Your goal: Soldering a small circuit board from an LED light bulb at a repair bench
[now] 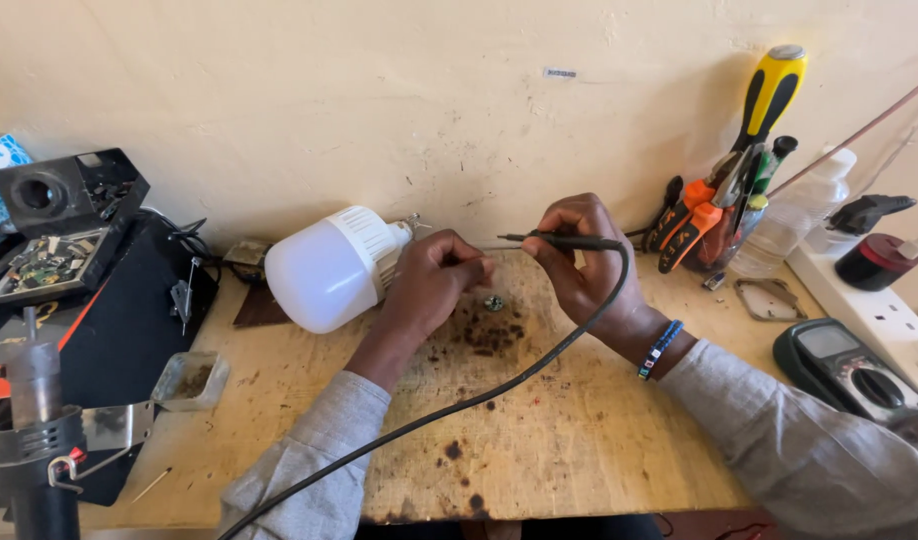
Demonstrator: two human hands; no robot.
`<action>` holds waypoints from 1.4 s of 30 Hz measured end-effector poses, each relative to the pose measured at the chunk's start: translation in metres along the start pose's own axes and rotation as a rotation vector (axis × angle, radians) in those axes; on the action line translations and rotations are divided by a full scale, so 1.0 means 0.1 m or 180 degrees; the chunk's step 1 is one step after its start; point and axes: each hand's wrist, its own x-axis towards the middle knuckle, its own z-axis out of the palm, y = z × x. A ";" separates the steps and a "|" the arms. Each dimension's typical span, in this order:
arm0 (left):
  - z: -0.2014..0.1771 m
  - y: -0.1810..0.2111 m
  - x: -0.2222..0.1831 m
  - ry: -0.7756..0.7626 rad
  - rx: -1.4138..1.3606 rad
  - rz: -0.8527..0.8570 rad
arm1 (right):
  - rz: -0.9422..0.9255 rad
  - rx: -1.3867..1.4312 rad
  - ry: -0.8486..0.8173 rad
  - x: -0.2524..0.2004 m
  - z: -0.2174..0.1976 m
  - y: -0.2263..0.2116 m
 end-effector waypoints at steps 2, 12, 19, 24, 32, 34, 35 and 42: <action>0.00 0.00 0.00 -0.0011 -0.0087 -0.0004 | -0.0052 0.0005 0.0007 0.02 -0.01 -0.01; 0.06 -0.18 0.08 -0.0023 -0.0032 0.0013 | 0.0008 -0.0001 -0.0003 -0.02 -0.07 -0.10; 0.07 -0.22 0.08 -0.0115 -0.0669 -0.0425 | 0.0062 0.0024 -0.0023 -0.03 -0.07 -0.07; 0.05 -0.17 0.06 -0.0011 0.0384 -0.0561 | -0.0005 0.0147 0.0017 0.00 -0.08 -0.15; 0.08 -0.09 0.05 0.0141 0.1213 -0.0684 | -0.0074 0.0199 0.0051 0.02 -0.06 -0.25; 0.07 -0.15 0.07 0.0163 0.1203 -0.0577 | -0.0086 0.0225 0.0042 0.02 -0.03 -0.28; 0.08 -0.21 0.11 0.0192 0.1409 -0.0629 | -0.0059 0.0189 0.0068 0.01 -0.02 -0.29; 0.12 -0.35 0.10 0.0236 0.1627 -0.0296 | 0.0108 0.0165 0.0029 -0.01 -0.03 -0.26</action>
